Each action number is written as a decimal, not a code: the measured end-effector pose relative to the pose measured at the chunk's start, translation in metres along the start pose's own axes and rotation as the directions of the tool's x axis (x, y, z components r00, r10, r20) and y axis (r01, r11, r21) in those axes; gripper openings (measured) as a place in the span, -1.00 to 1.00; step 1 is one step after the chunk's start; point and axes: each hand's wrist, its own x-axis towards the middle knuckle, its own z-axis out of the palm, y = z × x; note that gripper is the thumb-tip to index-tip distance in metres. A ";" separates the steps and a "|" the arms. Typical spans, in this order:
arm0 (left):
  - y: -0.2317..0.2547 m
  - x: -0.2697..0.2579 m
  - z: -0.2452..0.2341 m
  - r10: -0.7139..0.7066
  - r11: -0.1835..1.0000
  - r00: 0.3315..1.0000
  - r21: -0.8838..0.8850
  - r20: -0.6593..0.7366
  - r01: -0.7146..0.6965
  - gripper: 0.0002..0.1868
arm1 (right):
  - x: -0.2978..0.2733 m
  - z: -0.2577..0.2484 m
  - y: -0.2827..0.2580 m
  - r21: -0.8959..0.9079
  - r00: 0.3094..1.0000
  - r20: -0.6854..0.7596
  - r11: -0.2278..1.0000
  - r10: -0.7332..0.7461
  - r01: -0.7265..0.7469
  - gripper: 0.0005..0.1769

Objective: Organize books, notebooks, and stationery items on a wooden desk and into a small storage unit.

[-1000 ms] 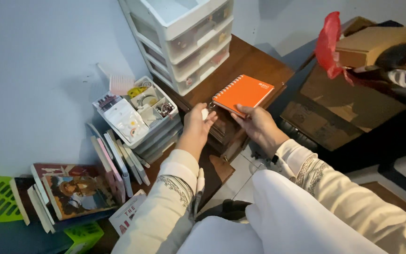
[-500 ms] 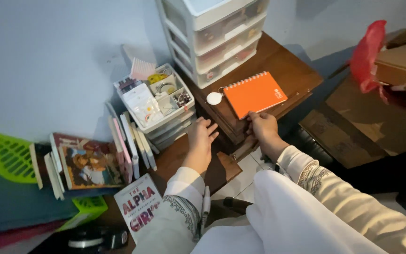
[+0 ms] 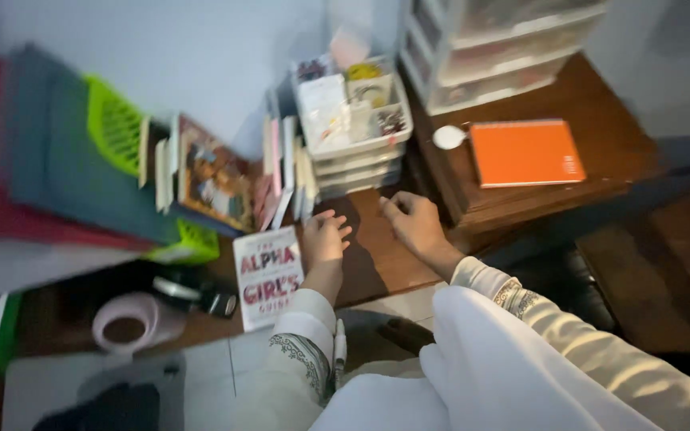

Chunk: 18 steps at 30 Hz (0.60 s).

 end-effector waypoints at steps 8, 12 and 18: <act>-0.059 -0.025 -0.127 0.250 0.960 0.920 0.203 -0.302 -0.195 -0.71 | -0.013 0.092 0.074 -0.002 0.921 0.372 0.992 0.117 -0.126 -0.65; -0.092 -0.012 -0.201 0.336 0.815 0.868 0.575 -0.367 -0.072 -0.64 | -0.021 0.135 0.111 0.029 0.904 0.403 0.985 0.144 -0.170 -0.62; -0.100 -0.025 -0.260 0.277 0.717 0.948 0.691 -0.155 -0.096 -0.54 | -0.055 0.176 0.122 -0.261 0.900 0.356 0.951 0.254 -0.165 -0.62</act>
